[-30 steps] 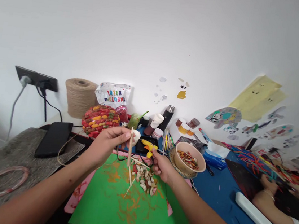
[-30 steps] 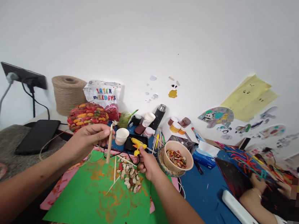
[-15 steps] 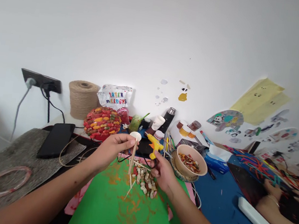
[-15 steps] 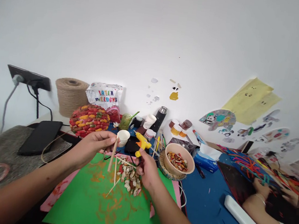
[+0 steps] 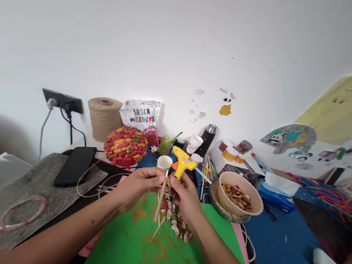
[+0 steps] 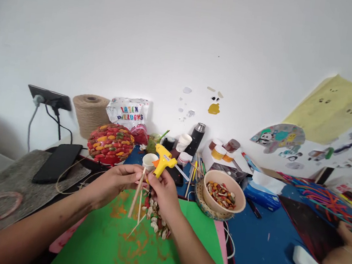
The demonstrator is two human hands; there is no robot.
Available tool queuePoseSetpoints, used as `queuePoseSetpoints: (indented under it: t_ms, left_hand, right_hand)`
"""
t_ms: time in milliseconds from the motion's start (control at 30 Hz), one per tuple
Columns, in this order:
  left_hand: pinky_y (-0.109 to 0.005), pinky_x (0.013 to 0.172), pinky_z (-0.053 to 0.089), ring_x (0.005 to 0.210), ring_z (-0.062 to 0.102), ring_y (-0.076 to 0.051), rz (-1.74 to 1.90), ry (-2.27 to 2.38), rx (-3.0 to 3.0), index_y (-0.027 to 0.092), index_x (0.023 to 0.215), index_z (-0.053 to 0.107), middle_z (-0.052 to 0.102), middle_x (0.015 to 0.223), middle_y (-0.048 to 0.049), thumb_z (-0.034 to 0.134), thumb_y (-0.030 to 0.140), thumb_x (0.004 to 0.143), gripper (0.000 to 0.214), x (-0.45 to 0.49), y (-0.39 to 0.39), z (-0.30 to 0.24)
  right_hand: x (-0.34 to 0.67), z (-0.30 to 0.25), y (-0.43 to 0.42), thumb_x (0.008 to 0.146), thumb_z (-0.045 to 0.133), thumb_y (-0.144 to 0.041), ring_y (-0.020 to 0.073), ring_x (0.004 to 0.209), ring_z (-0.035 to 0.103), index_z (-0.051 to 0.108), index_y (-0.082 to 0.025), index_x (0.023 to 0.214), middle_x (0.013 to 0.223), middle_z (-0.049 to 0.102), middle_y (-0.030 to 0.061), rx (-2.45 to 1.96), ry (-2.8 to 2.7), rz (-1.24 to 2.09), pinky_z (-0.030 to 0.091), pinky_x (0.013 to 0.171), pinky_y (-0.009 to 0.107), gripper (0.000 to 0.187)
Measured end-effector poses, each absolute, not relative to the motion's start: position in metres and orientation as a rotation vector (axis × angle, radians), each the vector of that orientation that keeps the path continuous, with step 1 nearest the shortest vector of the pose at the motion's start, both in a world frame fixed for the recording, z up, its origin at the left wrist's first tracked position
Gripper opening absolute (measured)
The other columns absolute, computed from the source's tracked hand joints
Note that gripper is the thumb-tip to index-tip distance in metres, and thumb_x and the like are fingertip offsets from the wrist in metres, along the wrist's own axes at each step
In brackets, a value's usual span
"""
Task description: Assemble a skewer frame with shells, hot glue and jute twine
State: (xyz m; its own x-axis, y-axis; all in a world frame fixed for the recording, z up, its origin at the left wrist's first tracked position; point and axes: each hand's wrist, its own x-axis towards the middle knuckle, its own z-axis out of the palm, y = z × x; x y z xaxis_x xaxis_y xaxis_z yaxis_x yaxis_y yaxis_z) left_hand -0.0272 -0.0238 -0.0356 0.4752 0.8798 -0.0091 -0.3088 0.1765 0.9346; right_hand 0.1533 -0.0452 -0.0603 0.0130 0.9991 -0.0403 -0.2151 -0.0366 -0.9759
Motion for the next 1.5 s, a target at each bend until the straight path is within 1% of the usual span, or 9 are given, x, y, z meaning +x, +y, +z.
queuePoseSetpoints:
  t_ms: [100,367,467,633,767,967,1167,1367,1500]
  left_hand:
    - [-0.035,0.087,0.056,0.091,0.066,-0.021,0.967,0.650,1.003,0.019,0.074,0.083,0.074,0.112,-0.0092,0.096,0.049,0.068,0.033,-0.027,-0.024,-0.031]
    - [-0.035,0.082,0.058,0.083,0.066,-0.020,1.012,0.708,1.023,0.021,0.072,0.084,0.075,0.100,-0.0071,0.099,0.049,0.065,0.033,-0.020,-0.026,-0.039]
    - [-0.033,0.081,0.057,0.086,0.067,-0.020,0.995,0.741,1.076,0.022,0.074,0.086,0.077,0.108,-0.0078,0.097,0.051,0.067,0.032,-0.017,-0.027,-0.041]
    - [-0.036,0.094,0.055,0.107,0.070,-0.028,1.021,0.788,1.129,0.024,0.075,0.087,0.076,0.126,-0.0097,0.096,0.051,0.068,0.030,-0.018,-0.029,-0.037]
    - [-0.043,0.108,0.049,0.116,0.069,-0.032,1.066,0.811,1.177,0.024,0.078,0.087,0.075,0.132,-0.0114,0.095,0.051,0.071,0.028,-0.018,-0.033,-0.036]
    - [-0.048,0.111,0.046,0.116,0.069,-0.034,1.114,0.811,1.173,0.025,0.076,0.087,0.078,0.128,-0.0112,0.095,0.051,0.071,0.028,-0.014,-0.036,-0.038]
    - [-0.043,0.112,0.044,0.120,0.067,-0.032,1.144,0.811,1.163,0.023,0.074,0.085,0.078,0.127,-0.0110,0.093,0.049,0.075,0.027,-0.015,-0.036,-0.038]
    - [-0.041,0.106,0.048,0.113,0.069,-0.031,1.116,0.766,1.028,0.021,0.071,0.083,0.080,0.120,-0.0115,0.096,0.048,0.069,0.030,-0.010,-0.038,-0.041]
    - [-0.040,0.105,0.048,0.110,0.069,-0.030,1.113,0.744,0.973,0.020,0.071,0.083,0.081,0.114,-0.0109,0.098,0.047,0.067,0.031,-0.005,-0.040,-0.043]
  right_hand:
    - [0.148,-0.058,-0.040,0.075,0.088,-0.053,0.0101,0.053,0.041,0.076,-0.024,0.108,0.073,0.060,-0.0033,-1.042,-1.150,1.299,0.034,0.045,0.020,0.046]
    - [0.145,-0.066,-0.042,0.080,0.084,-0.060,0.0225,0.087,0.067,0.077,-0.027,0.112,0.096,0.073,0.0040,-0.920,-1.251,1.329,0.058,0.075,0.031,0.046]
    - [0.153,-0.064,-0.047,0.081,0.084,-0.058,0.0212,0.086,0.068,0.077,-0.027,0.112,0.101,0.074,0.0035,-0.850,-1.260,1.393,0.058,0.080,0.033,0.044]
    - [0.164,-0.061,-0.050,0.089,0.077,-0.059,0.0146,0.061,0.054,0.078,-0.025,0.115,0.076,0.065,-0.0015,-0.929,-1.344,1.376,0.048,0.059,0.026,0.043]
    - [0.166,-0.068,-0.046,0.091,0.074,-0.057,0.0181,0.072,0.060,0.079,-0.023,0.110,0.084,0.068,0.0018,-0.928,-1.421,1.278,0.049,0.063,0.027,0.039]
    - [0.165,-0.076,-0.043,0.090,0.076,-0.053,0.0237,0.080,0.066,0.078,-0.027,0.112,0.081,0.069,0.0023,-0.964,-1.402,1.182,0.055,0.072,0.033,0.034]
    - [0.169,-0.074,-0.042,0.088,0.079,-0.053,0.0236,0.088,0.069,0.074,-0.024,0.112,0.092,0.073,0.0038,-1.032,-1.332,1.157,0.057,0.080,0.034,0.038]
    - [0.167,-0.070,-0.043,0.087,0.082,-0.051,0.0254,0.103,0.071,0.073,-0.026,0.123,0.111,0.077,0.0063,-0.922,-1.295,1.238,0.057,0.094,0.037,0.045]
    - [0.165,-0.063,-0.045,0.086,0.082,-0.055,0.0266,0.107,0.070,0.077,-0.025,0.118,0.115,0.078,0.0070,-0.854,-1.255,1.284,0.055,0.100,0.040,0.044]
